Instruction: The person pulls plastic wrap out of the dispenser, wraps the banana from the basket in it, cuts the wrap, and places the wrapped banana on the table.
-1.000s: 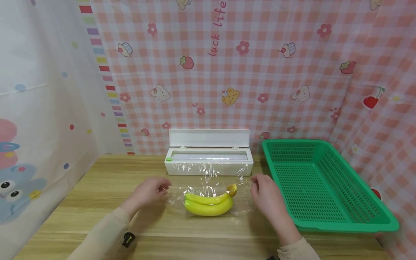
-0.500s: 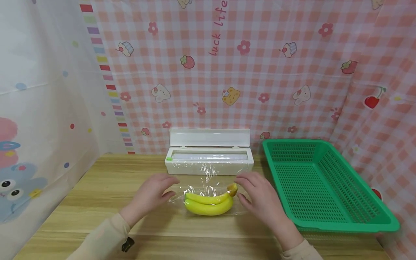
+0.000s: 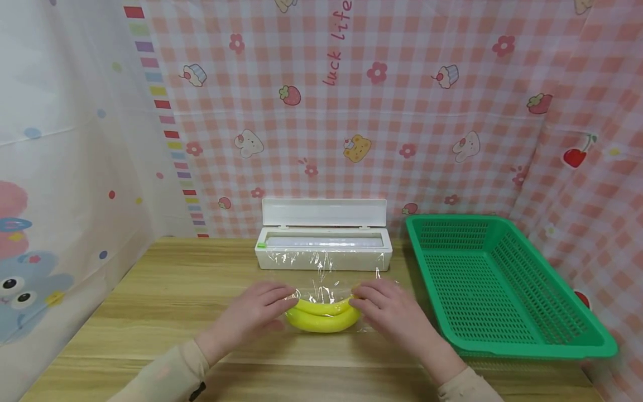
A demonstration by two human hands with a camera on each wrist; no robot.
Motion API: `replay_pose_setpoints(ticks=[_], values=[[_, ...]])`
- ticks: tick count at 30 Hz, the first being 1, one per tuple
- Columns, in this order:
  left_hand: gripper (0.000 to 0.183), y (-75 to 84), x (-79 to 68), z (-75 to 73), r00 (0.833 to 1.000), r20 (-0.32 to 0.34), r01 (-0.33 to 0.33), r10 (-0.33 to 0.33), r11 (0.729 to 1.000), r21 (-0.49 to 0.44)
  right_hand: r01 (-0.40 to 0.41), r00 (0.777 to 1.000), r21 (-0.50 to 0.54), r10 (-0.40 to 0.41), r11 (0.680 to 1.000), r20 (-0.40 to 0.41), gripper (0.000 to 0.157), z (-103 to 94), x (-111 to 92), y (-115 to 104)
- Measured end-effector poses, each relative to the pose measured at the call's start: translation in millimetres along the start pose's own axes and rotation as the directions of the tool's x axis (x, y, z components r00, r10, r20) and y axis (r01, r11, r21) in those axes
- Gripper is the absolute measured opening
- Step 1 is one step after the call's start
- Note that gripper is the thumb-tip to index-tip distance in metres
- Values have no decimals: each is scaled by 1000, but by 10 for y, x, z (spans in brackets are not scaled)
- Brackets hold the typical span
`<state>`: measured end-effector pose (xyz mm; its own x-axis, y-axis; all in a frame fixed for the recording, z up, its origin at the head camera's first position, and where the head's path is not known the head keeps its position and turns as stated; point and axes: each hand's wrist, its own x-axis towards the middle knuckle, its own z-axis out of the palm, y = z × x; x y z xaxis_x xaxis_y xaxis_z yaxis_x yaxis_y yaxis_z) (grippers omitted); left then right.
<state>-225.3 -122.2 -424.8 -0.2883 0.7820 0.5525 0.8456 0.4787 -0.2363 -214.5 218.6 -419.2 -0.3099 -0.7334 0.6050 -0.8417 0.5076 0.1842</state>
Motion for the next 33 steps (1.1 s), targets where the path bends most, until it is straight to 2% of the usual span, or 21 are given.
replay_pose_setpoints(ticks=[2, 5, 13, 21, 26, 33], values=[[55, 22, -6, 30, 999, 20, -34, 33, 999, 36, 29, 1000, -30, -29, 999, 1, 27, 38, -12, -7], [51, 60, 4, 50, 996, 67, -61, 55, 995, 85, 63, 998, -80, -63, 995, 2, 45, 90, -15, -28], [51, 139, 42, 99, 986, 166, -46, 24, 990, 132, 121, 992, -144, -117, 982, 37, 51, 222, 32, -171], [52, 143, 40, 140, 971, 238, -14, -20, 990, 140, 85, 994, -133, -75, 987, 78, 56, 256, 83, -209], [50, 124, 41, 151, 967, 253, 2, -32, 993, 118, 96, 994, -127, -88, 987, 70, 31, 217, 81, -136], [47, 106, 52, 188, 964, 262, 9, -35, 995, 100, 93, 986, -180, -67, 979, 150, 50, 195, 68, -64]])
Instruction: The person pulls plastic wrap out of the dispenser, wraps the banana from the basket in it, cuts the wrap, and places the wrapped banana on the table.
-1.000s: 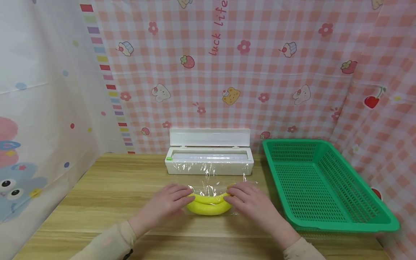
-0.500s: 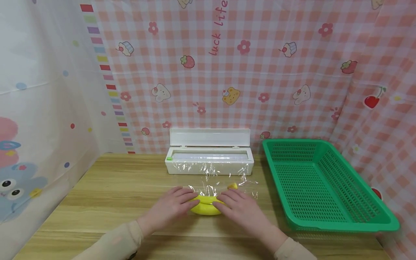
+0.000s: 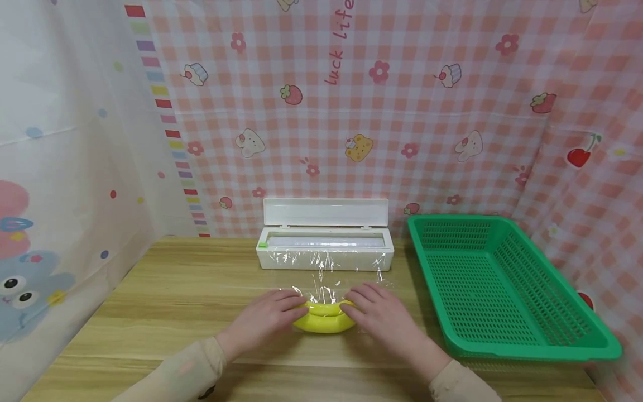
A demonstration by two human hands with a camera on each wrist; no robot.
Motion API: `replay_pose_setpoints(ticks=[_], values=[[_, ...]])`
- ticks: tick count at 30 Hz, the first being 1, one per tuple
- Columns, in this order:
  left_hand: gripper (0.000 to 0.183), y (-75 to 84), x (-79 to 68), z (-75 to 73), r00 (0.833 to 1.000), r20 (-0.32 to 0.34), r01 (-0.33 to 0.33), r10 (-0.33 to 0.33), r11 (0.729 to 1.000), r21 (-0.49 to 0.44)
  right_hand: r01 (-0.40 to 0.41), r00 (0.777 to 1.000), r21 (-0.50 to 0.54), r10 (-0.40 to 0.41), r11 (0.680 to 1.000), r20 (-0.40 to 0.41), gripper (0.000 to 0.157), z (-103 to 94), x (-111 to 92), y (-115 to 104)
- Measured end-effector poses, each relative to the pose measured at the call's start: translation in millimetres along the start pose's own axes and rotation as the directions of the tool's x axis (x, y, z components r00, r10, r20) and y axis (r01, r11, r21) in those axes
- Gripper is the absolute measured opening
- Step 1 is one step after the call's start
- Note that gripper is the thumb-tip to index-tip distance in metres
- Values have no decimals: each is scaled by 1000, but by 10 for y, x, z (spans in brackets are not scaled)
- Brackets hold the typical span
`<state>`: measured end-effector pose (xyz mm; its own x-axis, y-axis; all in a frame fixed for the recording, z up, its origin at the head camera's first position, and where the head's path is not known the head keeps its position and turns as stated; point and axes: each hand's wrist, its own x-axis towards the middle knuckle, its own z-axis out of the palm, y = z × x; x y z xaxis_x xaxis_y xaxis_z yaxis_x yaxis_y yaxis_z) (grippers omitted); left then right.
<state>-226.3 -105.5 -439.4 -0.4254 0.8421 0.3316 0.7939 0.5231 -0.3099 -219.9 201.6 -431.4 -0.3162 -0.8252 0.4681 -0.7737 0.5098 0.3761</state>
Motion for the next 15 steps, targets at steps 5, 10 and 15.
replay_pose_setpoints(ticks=[5, 10, 15], values=[[43, -5, 26, 32, 1000, -3, 2, -2, 1000, -15, -27, 999, 2, 26, 1000, 43, 53, 2, 0, 40], [38, -21, 53, 64, 1000, -25, -6, 5, 999, -36, -40, 998, 23, 39, 999, 55, 50, 28, -16, 84], [37, -32, 67, 88, 1000, -28, 8, -11, 996, -89, -45, 998, 37, 44, 998, 42, 48, 55, -24, 130]])
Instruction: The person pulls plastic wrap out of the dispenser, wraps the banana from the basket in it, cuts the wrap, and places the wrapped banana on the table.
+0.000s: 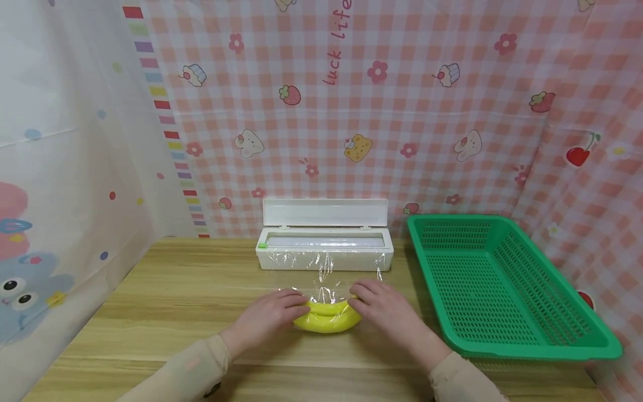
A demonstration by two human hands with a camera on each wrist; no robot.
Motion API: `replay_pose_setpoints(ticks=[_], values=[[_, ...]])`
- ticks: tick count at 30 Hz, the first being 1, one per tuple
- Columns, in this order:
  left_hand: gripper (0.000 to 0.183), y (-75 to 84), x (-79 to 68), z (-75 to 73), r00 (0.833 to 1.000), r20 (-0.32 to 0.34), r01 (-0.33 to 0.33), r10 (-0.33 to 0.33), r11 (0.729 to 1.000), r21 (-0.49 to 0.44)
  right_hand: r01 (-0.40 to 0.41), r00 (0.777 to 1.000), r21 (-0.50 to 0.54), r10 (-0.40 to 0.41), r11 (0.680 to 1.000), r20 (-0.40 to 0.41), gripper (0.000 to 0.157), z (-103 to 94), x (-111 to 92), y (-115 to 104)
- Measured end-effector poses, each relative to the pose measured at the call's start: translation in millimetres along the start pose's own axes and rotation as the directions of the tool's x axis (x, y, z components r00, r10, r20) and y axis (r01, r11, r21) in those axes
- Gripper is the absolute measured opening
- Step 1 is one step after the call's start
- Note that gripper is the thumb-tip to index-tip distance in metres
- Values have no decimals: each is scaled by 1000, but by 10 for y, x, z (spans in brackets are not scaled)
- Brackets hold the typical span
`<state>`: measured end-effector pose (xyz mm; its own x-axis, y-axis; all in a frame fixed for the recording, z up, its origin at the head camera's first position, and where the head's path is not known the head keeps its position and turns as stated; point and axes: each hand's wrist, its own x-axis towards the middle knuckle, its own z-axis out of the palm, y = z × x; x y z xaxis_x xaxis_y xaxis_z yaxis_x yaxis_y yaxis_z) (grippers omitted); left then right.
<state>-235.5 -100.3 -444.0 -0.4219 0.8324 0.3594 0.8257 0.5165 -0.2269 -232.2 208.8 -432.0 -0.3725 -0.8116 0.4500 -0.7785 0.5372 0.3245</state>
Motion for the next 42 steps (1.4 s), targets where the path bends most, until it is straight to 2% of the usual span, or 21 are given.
replay_pose_setpoints(ticks=[9, 15, 19, 22, 27, 33, 42], values=[[38, -31, 10, 25, 998, -13, 60, -63, 984, -165, -22, 999, 30, 23, 999, -34, 41, 22, 27, 50], [41, -109, 11, 94, 991, -46, 104, -123, 951, -293, -83, 995, 77, 86, 994, -45, 43, 72, 53, 80], [42, -164, 27, 125, 985, -22, 150, -169, 920, -362, -108, 990, 147, 120, 983, -75, 38, 139, 70, 127], [43, -199, 45, 128, 977, 33, 205, -212, 878, -432, -127, 983, 203, 151, 971, -108, 35, 193, 84, 168], [42, -253, 69, 140, 953, 120, 298, -277, 798, -523, -175, 960, 287, 228, 942, -163, 34, 283, 83, 216], [42, -303, 91, 129, 937, 139, 333, -321, 699, -633, -187, 939, 359, 274, 914, -208, 36, 354, 82, 261], [42, -413, 121, 214, 915, 159, 371, -372, 615, -696, -226, 930, 385, 316, 895, -186, 35, 391, 135, 327]])
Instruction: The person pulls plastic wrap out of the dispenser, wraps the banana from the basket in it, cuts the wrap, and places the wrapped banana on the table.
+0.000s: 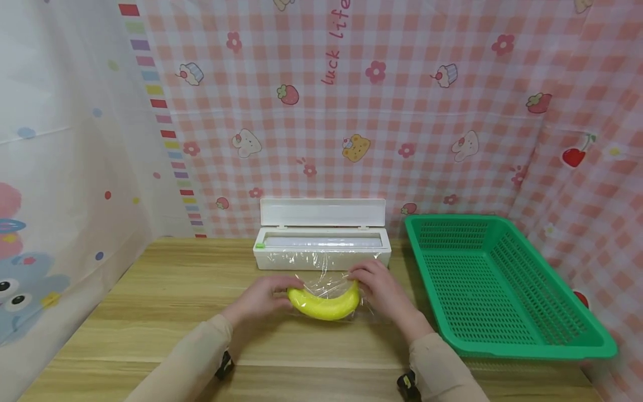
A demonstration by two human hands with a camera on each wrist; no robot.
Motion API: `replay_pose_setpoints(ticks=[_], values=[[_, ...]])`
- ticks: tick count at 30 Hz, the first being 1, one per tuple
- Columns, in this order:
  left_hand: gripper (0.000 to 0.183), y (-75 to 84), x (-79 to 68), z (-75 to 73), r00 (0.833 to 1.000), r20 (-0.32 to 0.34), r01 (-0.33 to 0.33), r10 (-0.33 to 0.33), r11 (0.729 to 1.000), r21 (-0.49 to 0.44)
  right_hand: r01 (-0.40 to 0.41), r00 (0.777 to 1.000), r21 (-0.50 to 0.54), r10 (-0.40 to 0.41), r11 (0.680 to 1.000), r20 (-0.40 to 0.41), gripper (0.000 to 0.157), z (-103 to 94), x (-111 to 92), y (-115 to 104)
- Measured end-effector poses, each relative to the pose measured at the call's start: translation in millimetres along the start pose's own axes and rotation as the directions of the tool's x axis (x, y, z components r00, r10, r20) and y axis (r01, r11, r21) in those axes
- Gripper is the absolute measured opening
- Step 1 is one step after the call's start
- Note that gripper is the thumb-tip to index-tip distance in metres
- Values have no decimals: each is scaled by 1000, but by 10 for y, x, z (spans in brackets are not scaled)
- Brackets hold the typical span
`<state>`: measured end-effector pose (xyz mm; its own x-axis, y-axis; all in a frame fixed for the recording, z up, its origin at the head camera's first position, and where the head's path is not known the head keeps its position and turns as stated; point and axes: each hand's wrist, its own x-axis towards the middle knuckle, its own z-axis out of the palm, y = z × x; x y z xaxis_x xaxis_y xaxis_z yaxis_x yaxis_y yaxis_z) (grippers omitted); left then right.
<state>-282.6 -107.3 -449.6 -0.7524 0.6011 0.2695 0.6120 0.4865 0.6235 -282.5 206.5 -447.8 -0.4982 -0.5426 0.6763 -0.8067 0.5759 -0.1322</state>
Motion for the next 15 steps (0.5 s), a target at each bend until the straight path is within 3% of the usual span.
replay_pose_setpoints(ticks=[5, 12, 15], values=[[41, -71, 32, -4, 1000, -6, 16, -16, 998, -60, -59, 998, 14, 58, 998, 18, 31, 44, 23, 39], [42, -158, 50, -2, 999, -15, -34, 33, 998, -52, -114, 993, 28, 112, 993, 39, 31, 116, 52, 80], [43, -174, 66, -8, 1000, 0, 5, -5, 997, -74, -135, 990, 27, 134, 990, 42, 30, 144, 66, 86]])
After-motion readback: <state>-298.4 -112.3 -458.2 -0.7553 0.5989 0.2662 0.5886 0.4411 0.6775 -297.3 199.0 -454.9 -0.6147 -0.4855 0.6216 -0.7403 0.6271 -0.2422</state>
